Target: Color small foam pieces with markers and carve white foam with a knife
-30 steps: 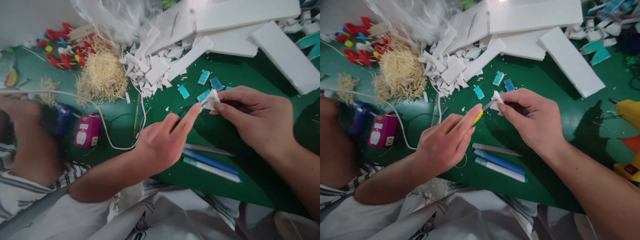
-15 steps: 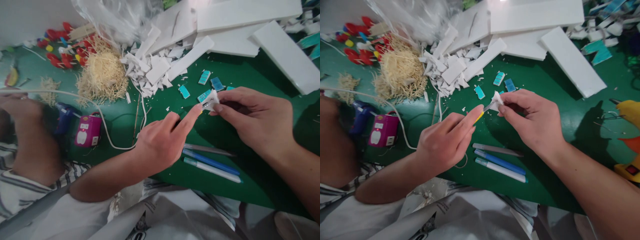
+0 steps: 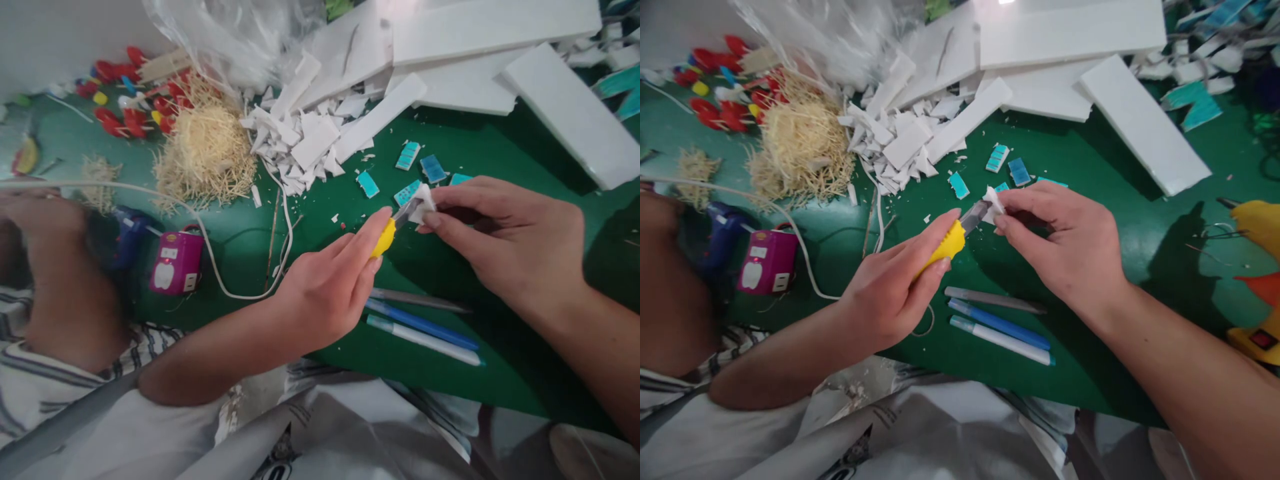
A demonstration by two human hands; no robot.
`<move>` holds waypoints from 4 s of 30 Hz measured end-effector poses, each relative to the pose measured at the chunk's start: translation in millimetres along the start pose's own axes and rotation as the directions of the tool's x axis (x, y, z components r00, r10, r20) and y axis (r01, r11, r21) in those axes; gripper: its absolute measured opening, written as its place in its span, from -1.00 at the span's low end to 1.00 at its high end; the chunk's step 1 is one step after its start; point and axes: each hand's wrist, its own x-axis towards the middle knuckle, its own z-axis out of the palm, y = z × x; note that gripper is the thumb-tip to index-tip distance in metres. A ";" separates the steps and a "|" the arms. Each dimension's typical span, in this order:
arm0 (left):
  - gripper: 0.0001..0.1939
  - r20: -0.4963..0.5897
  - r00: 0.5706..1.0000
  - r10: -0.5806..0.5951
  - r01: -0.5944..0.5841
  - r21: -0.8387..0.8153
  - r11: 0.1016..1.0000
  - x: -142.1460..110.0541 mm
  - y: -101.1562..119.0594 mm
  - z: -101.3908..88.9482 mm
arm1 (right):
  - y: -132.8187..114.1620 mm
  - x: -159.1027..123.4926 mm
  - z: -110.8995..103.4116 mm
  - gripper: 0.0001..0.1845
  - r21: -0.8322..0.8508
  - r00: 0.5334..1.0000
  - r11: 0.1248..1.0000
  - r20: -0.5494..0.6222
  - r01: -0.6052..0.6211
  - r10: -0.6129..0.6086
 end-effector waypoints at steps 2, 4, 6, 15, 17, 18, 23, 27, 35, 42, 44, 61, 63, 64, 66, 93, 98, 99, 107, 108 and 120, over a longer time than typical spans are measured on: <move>-0.55 -0.015 1.000 0.011 -0.009 0.129 0.992 0.8 -0.5 0.9 | 0.0 0.1 -0.5 -0.85 -0.023 1.000 1.000 -0.009 0.016 -0.016; -0.53 -0.031 0.999 0.029 -0.019 0.298 0.954 2.2 -0.7 2.1 | -0.3 0.6 -1.3 -0.83 -0.046 0.999 0.998 -0.001 0.035 -0.035; -0.53 -0.062 0.996 0.058 -0.027 0.425 0.905 3.9 -0.4 3.0 | -1.0 1.3 -2.1 -0.80 -0.070 0.999 0.996 0.021 0.051 -0.050; -0.64 -0.143 0.983 0.116 -0.013 0.574 0.819 8.3 2.4 5.0 | 0.9 3.7 -1.4 -0.81 -0.149 0.994 0.983 0.039 0.110 -0.105; -0.66 -0.149 0.982 0.112 -0.007 0.574 0.819 7.9 2.1 6.4 | 1.8 3.7 -0.9 -0.81 -0.159 0.993 0.981 0.047 0.110 -0.104; -0.66 -0.150 0.982 0.111 -0.005 0.574 0.819 7.5 1.6 7.0 | 1.9 3.4 -0.7 -0.81 -0.157 0.994 0.982 0.048 0.109 -0.103; -0.58 -0.080 0.995 0.062 -0.016 0.482 0.876 3.3 -2.5 6.5 | 0.0 0.8 1.3 -0.78 -0.087 0.998 0.995 0.026 0.053 -0.051; -0.56 -0.024 1.000 0.004 0.000 0.178 0.984 0.7 -2.7 2.4 | -2.9 0.4 4.1 -0.83 0.022 0.993 0.995 -0.066 -0.096 0.098; -0.77 -0.126 0.974 -0.189 0.095 -0.530 0.843 7.0 -2.0 2.4 | -7.1 7.6 2.2 -0.80 0.577 0.929 0.756 0.011 -0.309 0.371; -0.70 0.191 0.921 -0.338 0.333 -0.838 0.432 10.5 2.5 -1.5 | -7.0 8.0 2.8 -0.77 0.620 0.939 0.709 0.155 -0.335 0.308; -0.69 0.268 0.901 -0.340 0.394 -0.833 0.389 10.6 4.7 -3.1 | -5.9 6.9 2.8 -0.76 0.588 0.960 0.759 0.162 -0.278 0.226; -0.74 -0.153 0.969 -0.195 0.135 -0.333 0.933 4.9 -3.0 -2.2 | -6.8 -0.5 0.6 -0.67 0.328 0.982 0.938 -0.111 -0.110 0.154; -0.73 -0.167 0.980 -0.109 0.064 -0.257 0.964 6.4 -4.2 0.4 | -3.5 3.2 1.5 -0.67 0.429 0.966 0.890 -0.120 -0.157 0.228; -0.73 -0.161 0.984 -0.075 0.037 -0.228 0.973 6.9 -4.4 1.6 | -1.1 4.8 2.0 -0.69 0.461 0.961 0.871 -0.121 -0.169 0.250; -0.74 -0.146 0.989 -0.028 0.002 -0.181 0.983 7.6 -4.5 3.7 | 4.7 6.9 2.5 -0.74 0.481 0.953 0.857 -0.124 -0.185 0.275; -0.57 -0.079 0.997 -0.005 0.012 0.090 0.996 5.1 -10.6 9.1 | 0.9 6.7 3.9 -0.61 0.469 0.950 0.846 -0.041 -0.254 0.308; -0.59 -0.101 0.995 0.026 -0.015 0.108 0.994 5.5 -10.0 9.0 | 4.8 4.9 3.5 -0.74 0.389 0.971 0.897 -0.025 -0.211 0.239; -0.59 -0.099 0.995 0.026 -0.015 0.108 0.994 5.5 -9.9 9.1 | 6.1 4.5 4.0 -0.75 0.384 0.973 0.902 -0.037 -0.196 0.227; -0.59 -0.086 0.996 0.037 -0.027 0.114 0.993 4.8 -8.1 9.7 | 12.6 4.3 7.8 -0.82 0.447 0.972 0.875 -0.050 -0.186 0.231; -0.60 -0.092 0.995 0.046 -0.035 0.117 0.993 5.3 -7.7 9.7 | 12.4 4.2 8.3 -0.82 0.458 0.969 0.869 -0.063 -0.185 0.240; -0.63 -0.126 0.988 0.086 -0.069 0.132 0.989 7.3 -6.8 9.6 | 0.5 6.4 2.6 -0.85 0.465 0.931 0.825 -0.001 -0.322 0.364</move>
